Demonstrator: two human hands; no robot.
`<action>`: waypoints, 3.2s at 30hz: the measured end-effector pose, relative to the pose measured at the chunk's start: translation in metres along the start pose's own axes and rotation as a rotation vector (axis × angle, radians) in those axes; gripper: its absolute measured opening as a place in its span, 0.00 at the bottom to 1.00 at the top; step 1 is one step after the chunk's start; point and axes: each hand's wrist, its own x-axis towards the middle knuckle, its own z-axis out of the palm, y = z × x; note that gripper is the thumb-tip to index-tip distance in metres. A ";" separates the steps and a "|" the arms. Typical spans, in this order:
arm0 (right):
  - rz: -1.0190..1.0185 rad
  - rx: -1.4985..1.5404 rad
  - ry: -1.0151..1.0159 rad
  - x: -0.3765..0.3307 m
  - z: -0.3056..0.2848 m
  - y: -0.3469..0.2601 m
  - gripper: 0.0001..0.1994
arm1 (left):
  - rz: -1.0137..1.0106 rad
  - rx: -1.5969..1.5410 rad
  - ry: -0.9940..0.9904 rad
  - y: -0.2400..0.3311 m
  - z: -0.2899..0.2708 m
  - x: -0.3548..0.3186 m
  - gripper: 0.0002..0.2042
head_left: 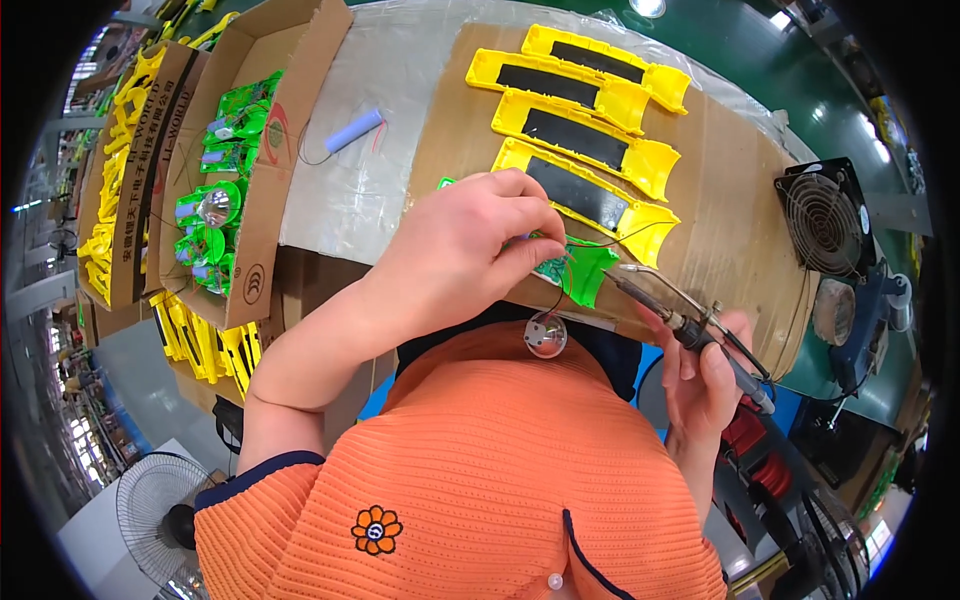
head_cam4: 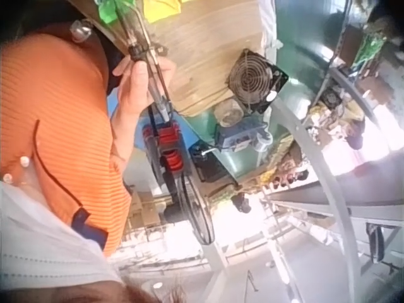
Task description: Soldering components and wires onto circuit boards for the assembly of handheld flashlights.
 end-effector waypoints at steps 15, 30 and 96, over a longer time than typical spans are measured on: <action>0.162 -0.213 -0.004 0.014 0.023 -0.004 0.08 | 0.115 0.072 0.117 -0.010 0.010 -0.009 0.06; 0.212 -0.343 0.000 0.016 0.033 -0.008 0.08 | 0.121 0.069 0.116 -0.009 0.011 -0.008 0.06; 0.172 -0.250 -0.026 0.053 -0.017 -0.021 0.08 | 0.129 0.186 -0.171 -0.011 0.004 0.062 0.03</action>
